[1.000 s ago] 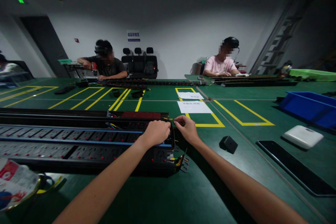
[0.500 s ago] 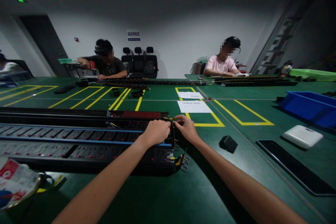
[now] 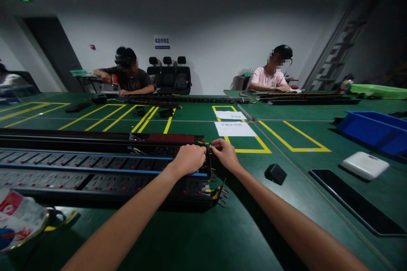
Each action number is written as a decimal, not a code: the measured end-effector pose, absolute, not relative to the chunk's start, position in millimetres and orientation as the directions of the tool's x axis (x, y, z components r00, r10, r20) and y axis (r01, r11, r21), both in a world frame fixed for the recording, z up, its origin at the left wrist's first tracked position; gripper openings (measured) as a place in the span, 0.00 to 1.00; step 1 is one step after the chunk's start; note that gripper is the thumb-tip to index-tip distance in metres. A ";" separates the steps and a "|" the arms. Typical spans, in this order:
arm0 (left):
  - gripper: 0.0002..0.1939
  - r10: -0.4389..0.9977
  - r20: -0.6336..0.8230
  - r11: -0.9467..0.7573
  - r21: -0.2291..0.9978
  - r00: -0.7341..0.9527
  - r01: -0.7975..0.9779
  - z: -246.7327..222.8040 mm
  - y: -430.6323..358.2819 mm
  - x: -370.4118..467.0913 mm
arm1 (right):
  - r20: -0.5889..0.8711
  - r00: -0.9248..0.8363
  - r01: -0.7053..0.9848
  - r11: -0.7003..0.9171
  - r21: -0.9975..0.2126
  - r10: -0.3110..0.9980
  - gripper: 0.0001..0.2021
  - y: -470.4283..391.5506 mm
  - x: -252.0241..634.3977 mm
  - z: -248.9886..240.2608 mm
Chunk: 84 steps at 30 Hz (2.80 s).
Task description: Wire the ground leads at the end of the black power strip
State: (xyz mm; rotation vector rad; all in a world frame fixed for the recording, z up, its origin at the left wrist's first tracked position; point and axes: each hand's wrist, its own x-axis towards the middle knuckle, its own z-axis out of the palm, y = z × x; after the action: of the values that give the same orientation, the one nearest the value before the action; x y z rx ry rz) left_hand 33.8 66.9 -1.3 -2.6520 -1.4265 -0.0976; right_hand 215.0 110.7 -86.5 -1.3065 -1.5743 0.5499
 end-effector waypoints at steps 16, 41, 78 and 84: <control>0.14 0.841 0.111 -0.528 -0.055 0.530 0.848 -0.7 67.4 34.8 | 0.416 0.050 0.550 0.322 -0.770 0.908 0.06 114.5 214.3 -83.5; 0.14 0.838 0.124 -0.529 -0.053 0.531 0.847 -1.6 67.0 34.2 | 0.479 -0.095 0.651 0.418 -0.633 0.873 0.11 115.3 214.4 -91.8; 0.14 0.830 0.137 -0.537 -0.063 0.540 0.841 -1.6 66.9 34.0 | 0.526 -0.058 0.627 0.441 -0.642 0.848 0.14 105.0 212.5 -81.1; 0.14 0.827 0.131 -0.541 -0.076 0.546 0.837 -2.0 66.6 34.5 | 0.550 0.005 0.693 0.394 -0.604 0.835 0.16 102.2 211.8 -78.6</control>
State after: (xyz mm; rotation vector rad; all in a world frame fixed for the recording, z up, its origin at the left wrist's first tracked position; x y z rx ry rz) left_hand 34.5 66.6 -2.0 -2.6473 -1.4325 -0.1196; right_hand 211.8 102.2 -78.6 -1.3450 -1.7310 0.1932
